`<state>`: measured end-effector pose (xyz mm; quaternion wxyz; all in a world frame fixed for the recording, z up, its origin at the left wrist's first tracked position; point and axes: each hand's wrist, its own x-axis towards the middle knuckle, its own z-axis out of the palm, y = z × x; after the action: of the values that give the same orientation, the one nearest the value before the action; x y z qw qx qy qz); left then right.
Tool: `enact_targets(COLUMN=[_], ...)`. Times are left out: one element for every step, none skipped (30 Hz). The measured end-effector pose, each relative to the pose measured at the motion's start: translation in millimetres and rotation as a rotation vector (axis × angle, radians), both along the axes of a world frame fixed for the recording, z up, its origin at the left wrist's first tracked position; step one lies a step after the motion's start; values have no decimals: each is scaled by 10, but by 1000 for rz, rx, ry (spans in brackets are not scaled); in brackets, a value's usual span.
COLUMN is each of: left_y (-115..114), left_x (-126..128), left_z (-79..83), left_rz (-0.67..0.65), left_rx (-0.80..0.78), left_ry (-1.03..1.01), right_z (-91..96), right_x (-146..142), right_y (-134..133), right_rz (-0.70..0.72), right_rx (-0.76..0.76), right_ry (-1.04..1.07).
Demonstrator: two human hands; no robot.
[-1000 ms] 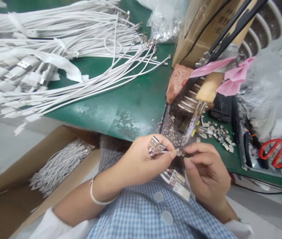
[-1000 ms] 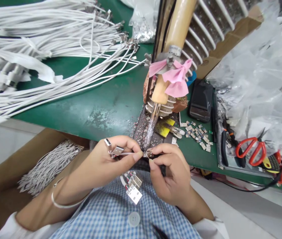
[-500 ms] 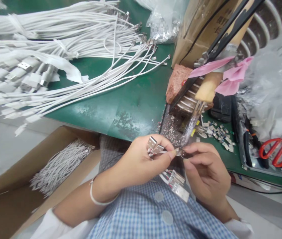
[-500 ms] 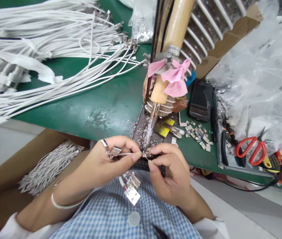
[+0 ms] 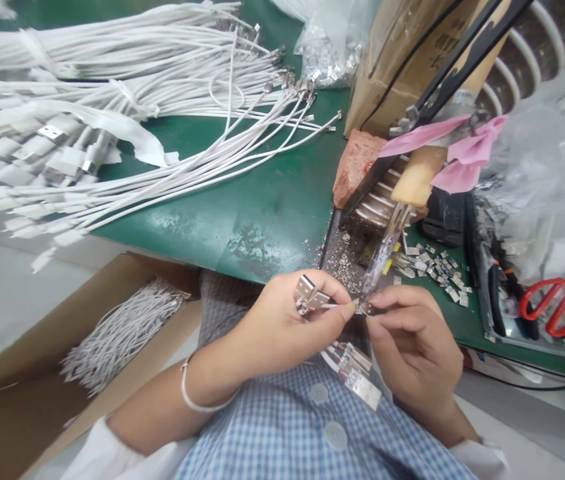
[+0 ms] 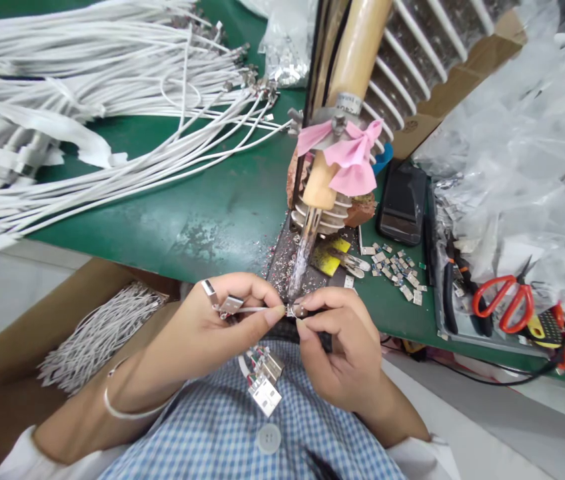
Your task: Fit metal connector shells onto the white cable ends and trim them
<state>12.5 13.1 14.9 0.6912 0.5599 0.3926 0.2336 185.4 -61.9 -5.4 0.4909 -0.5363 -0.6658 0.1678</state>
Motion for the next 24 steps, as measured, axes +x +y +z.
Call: enact_targets(left_y=[-1, -2, -3, -4, -4, -6, -8, -10, -14, -18, -21, -24, -26, -27, -26, -24, -21, -17, -12, -7, -3, -1, 1, 0], left_x=[-3, -5, -7, -8, -9, -9, -8, -6, -4, -2, -1, 1, 2, 3, 2, 0, -2, -5, -8, -11, -13, -14, -14, -13], left_z=[0, -1, -4, -8, -13, -19, -25, -32, -37, -42, -45, -46, -46, -45, -44, -41, -39, -36, -33, -30, -27, -24, -21, -20], left_rz=[3, 2, 2, 1, 1, -3, -7, -10, -10, -11, -9, -4, 0, 3, 3, 2, 3, 3, 4, 6, 5, 6, 6, 5], left_rx=[-2, -7, -15, -25, -37, -46, -55, -59, -58, -57, -53, -47, -41, -32, -24, -17, -12, -7, -5, 0, 4, 9, 12, 11], left_ry=[3, 10, 15, 19, 20, 19, 17, 13, 10, 9, 5, 2, -1, -7, -10, -13, -16, -18, -20, -19, -18, -20, -23, -28], right_z=[2, 2, 1, -2, -7, -12, -17, -22, -26, -29, -30, -30, -28, -25, -22, -18, -15, -14, -14, -15, -17, -20, -22, -24], right_x=[1, 3, 6, 8, 11, 13, 14, 15, 14, 13, 11, 8, 5, 1, -2, -5, -7, -8, -8, -7, -6, -5, -4, -3], right_y=[-1, -1, -3, -3, -4, -3, -1, 1, 5, 8, 11, 14, 17, 18, 18, 17, 16, 14, 12, 9, 7, 5, 4, 3], right_rz=[0, 1, 4, 7, 11, 13, 13, 12, 11, 11, 12, 12, 9, 3, -3, -8, -12, -15, -15, -16, -20, -22, -23, -21], right_rx=[0, -4, -7, -9, -11, -13, -14, -13, -10, -6, 0, 7, 13, 15, 15, 15, 13, 12, 11, 10, 10, 12, 14, 17], right_ry=[-2, -4, -5, -4, -2, 1, 4, 10, 17, 23, 27, 28, 25, 18, 7, -3, -10, -13, -15, -13, -10, -7, -7, -7])
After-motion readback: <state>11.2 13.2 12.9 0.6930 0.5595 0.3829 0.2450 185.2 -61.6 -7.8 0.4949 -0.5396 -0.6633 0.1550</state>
